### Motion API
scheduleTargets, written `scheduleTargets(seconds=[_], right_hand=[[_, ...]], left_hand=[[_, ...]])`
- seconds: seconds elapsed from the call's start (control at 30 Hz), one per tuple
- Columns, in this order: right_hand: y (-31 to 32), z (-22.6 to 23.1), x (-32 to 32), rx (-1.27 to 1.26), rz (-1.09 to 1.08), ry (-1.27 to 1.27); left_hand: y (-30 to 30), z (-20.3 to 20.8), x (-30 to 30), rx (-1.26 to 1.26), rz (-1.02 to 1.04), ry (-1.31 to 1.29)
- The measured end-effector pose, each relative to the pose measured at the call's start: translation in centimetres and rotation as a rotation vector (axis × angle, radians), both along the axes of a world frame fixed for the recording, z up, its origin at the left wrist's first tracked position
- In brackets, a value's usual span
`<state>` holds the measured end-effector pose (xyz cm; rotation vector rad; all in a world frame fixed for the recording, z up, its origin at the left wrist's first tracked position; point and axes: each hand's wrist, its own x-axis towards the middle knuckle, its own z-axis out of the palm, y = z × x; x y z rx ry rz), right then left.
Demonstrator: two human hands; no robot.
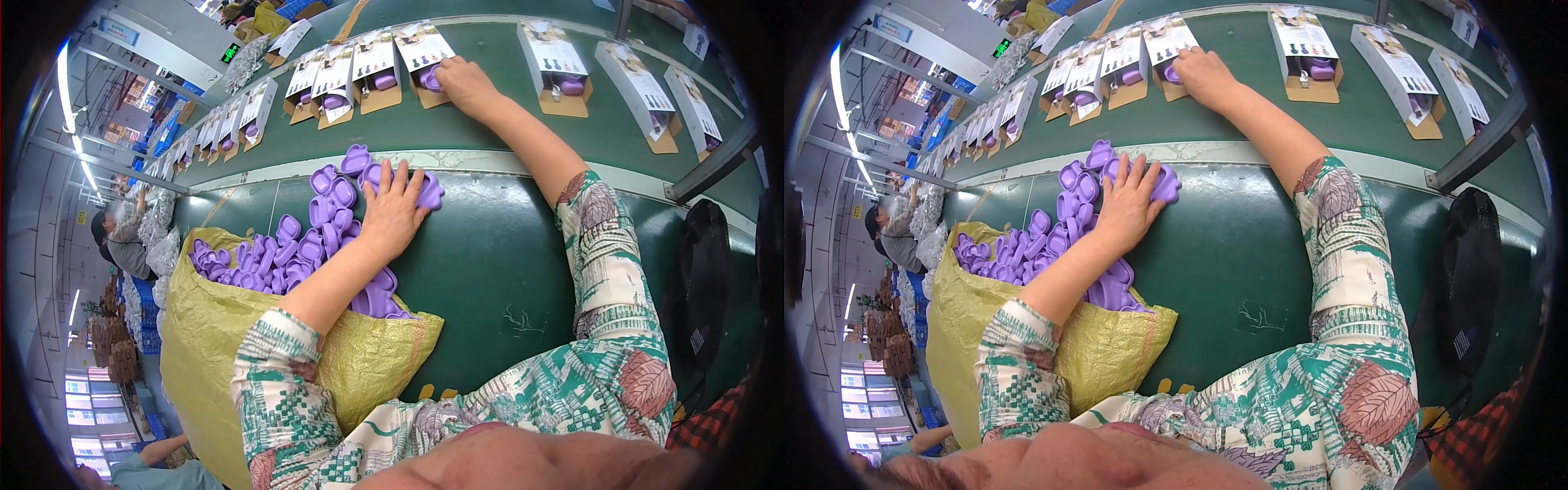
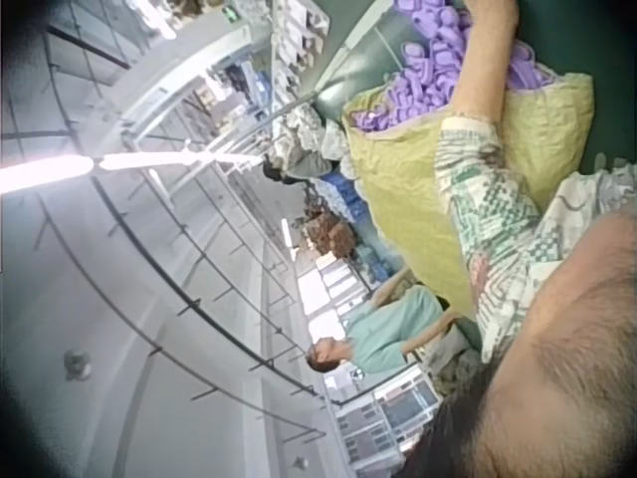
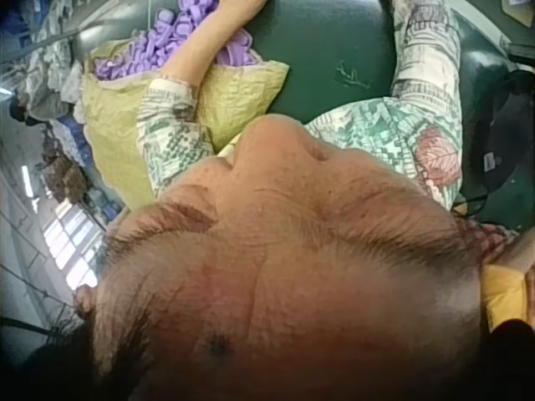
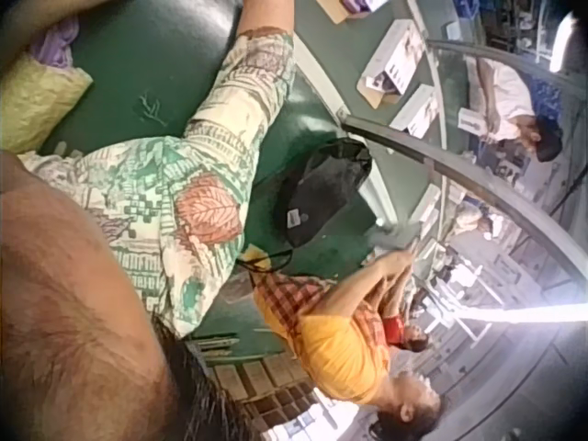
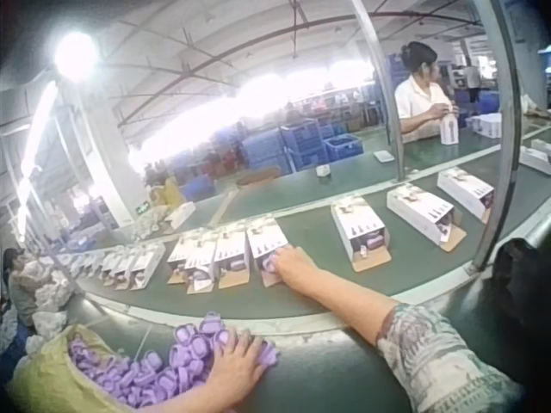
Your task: The person picks up purple silicone items from a pile and places them into cardboard boxes on a conveyor belt. They handle the items by hand, sometimes turning them over or moving them aside before inserting them into the boxes.
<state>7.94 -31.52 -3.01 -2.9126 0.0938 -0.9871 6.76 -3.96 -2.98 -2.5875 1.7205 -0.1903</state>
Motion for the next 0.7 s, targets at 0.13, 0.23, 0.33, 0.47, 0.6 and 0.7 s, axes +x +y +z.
scheduleTargets(seconds=[0.13,0.23,0.33,0.47,0.6,0.7], right_hand=[[-0.9,-0.5,0.1,-0.010,-0.043,-0.006],[-3.2,-0.5,0.2,-0.069,-0.146,-0.030],[-5.2,-0.8,-0.5,-0.084,-0.294,-0.132],[0.4,-0.9,-2.3,0.089,0.192,-0.123],[7.3,-1.6,-6.6,0.067,0.551,0.121],[7.5,-1.8,-7.0,-0.004,0.481,0.149]], left_hand=[[-2.5,-0.3,1.8,-0.022,0.071,-0.029],[-3.6,-0.4,1.5,-0.039,0.113,0.023],[-3.4,-0.1,1.6,-0.166,0.063,0.023],[-0.5,0.5,5.2,-0.200,0.241,-0.040],[0.9,-0.8,7.9,-0.196,0.290,0.221],[-0.5,-0.9,6.1,-0.099,0.304,0.254]])
